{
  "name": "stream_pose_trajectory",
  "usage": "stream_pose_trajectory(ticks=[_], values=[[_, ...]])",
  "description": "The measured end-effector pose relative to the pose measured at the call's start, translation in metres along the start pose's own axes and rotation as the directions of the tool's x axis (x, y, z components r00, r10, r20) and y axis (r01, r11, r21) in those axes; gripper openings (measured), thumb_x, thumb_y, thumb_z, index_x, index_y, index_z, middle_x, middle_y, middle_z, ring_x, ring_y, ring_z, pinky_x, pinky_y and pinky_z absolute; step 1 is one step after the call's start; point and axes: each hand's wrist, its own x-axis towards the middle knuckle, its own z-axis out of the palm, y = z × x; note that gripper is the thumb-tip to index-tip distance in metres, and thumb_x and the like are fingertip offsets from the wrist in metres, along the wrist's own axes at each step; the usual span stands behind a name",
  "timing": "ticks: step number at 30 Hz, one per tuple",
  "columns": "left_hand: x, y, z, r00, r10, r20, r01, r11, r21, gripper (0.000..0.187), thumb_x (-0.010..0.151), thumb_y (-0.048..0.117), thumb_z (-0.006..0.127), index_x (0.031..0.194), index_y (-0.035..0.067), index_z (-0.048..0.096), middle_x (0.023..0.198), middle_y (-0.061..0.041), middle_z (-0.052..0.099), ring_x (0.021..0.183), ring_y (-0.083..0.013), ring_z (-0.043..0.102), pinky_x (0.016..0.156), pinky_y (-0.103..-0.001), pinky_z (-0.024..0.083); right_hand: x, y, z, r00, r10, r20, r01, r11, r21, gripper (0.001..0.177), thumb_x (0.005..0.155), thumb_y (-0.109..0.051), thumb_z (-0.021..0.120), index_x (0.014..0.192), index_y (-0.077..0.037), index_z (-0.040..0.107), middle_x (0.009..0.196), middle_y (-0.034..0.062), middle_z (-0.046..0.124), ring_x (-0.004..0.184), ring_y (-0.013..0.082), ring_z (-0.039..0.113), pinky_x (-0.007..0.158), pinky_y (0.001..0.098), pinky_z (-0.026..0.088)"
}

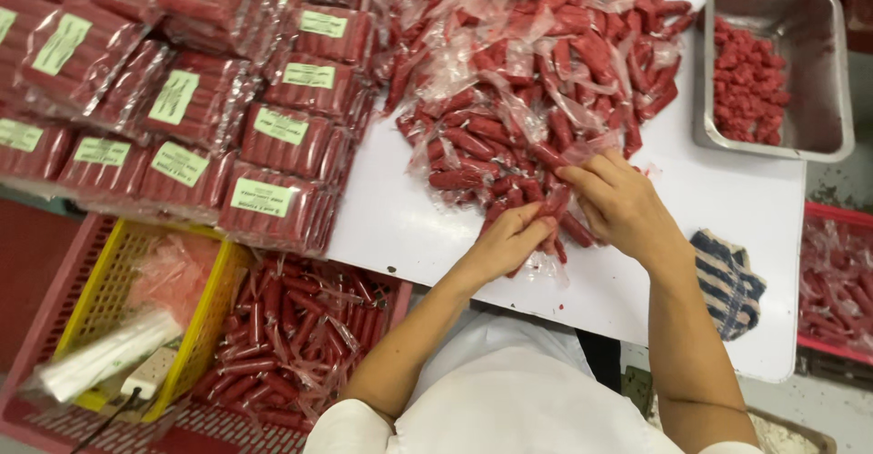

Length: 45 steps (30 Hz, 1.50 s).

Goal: The person ties links of raw sausage together by hand on a white work surface. They pick up loose sausage links, twist them into pairs, and place the tied links into a metal tray. Packaged sausages and a yellow basket are visible nearby.

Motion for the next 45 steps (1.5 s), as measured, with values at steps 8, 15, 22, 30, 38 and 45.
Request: stream_pose_trajectory(ticks=[8, 15, 22, 30, 38, 45], values=[[0.05, -0.063, -0.02, 0.989, -0.114, 0.095, 0.126, 0.982, -0.137, 0.037, 0.104, 0.038, 0.055, 0.113, 0.006, 0.069, 0.095, -0.02, 0.07, 0.079, -0.0262, 0.064, 0.061, -0.035, 0.048, 0.019, -0.056, -0.041, 0.931, 0.256, 0.26, -0.256, 0.966, -0.034, 0.051, 0.097, -0.005, 0.053, 0.147, -0.012, 0.05, 0.149, 0.0161, 0.05, 0.103, 0.0488, 0.066, 0.073, 0.0581, 0.059], [0.082, -0.039, 0.02, 0.99, 0.101, 0.096, -0.14, 0.748, 0.648, 0.014, 0.09, 0.017, 0.05, 0.09, 0.01, 0.062, 0.086, -0.014, 0.066, 0.088, -0.0395, 0.068, 0.074, -0.049, 0.056, -0.064, 0.02, 0.025, 0.996, 0.035, 0.087, 0.017, 0.845, -0.535, 0.018, 0.1, -0.027, 0.057, 0.104, -0.01, 0.062, 0.086, 0.0031, 0.045, 0.073, 0.0266, 0.055, 0.064, 0.0384, 0.044], [0.094, -0.035, 0.058, 0.989, 0.03, 0.146, -0.113, 0.786, 0.608, 0.026, 0.093, 0.027, 0.048, 0.085, 0.005, 0.06, 0.074, -0.02, 0.062, 0.082, -0.0439, 0.068, 0.065, -0.053, 0.052, -0.099, 0.056, 0.012, 0.994, -0.109, -0.029, 0.094, 0.94, -0.328, 0.026, 0.098, -0.03, 0.06, 0.089, -0.006, 0.06, 0.082, 0.007, 0.046, 0.078, 0.0338, 0.056, 0.067, 0.0428, 0.042], [0.094, -0.043, 0.073, 0.96, -0.121, 0.251, 0.273, 0.601, -0.751, 0.014, 0.089, 0.012, 0.055, 0.076, 0.013, 0.05, 0.066, 0.003, 0.039, 0.059, -0.012, 0.051, 0.057, -0.028, 0.052, -0.076, 0.12, -0.007, 0.974, -0.226, 0.007, 0.226, 0.971, -0.078, 0.02, 0.098, -0.022, 0.046, 0.089, -0.008, 0.056, 0.09, 0.0107, 0.057, 0.094, 0.0361, 0.06, 0.087, 0.0512, 0.04], [0.085, -0.019, 0.021, 0.939, -0.06, 0.339, 0.329, 0.446, -0.832, 0.023, 0.088, 0.016, 0.046, 0.067, 0.013, 0.038, 0.063, -0.005, 0.043, 0.06, -0.0187, 0.043, 0.062, -0.032, 0.04, -0.066, 0.233, -0.013, 0.957, 0.203, 0.206, -0.064, 0.843, -0.534, 0.004, 0.085, -0.006, 0.058, 0.083, -0.006, 0.061, 0.084, 0.0102, 0.064, 0.078, 0.0302, 0.059, 0.077, 0.0445, 0.045], [0.091, -0.065, 0.011, 0.981, -0.189, 0.044, 0.187, 0.866, -0.464, 0.018, 0.104, 0.006, 0.053, 0.103, 0.0, 0.07, 0.092, -0.012, 0.073, 0.085, -0.0147, 0.07, 0.082, -0.024, 0.06, -0.059, 0.182, -0.056, 0.913, 0.398, -0.086, -0.404, 0.862, -0.306, 0.055, 0.092, 0.018, 0.058, 0.145, 0.007, 0.065, 0.144, 0.0311, 0.056, 0.125, 0.0453, 0.051, 0.093, 0.0583, 0.039]])
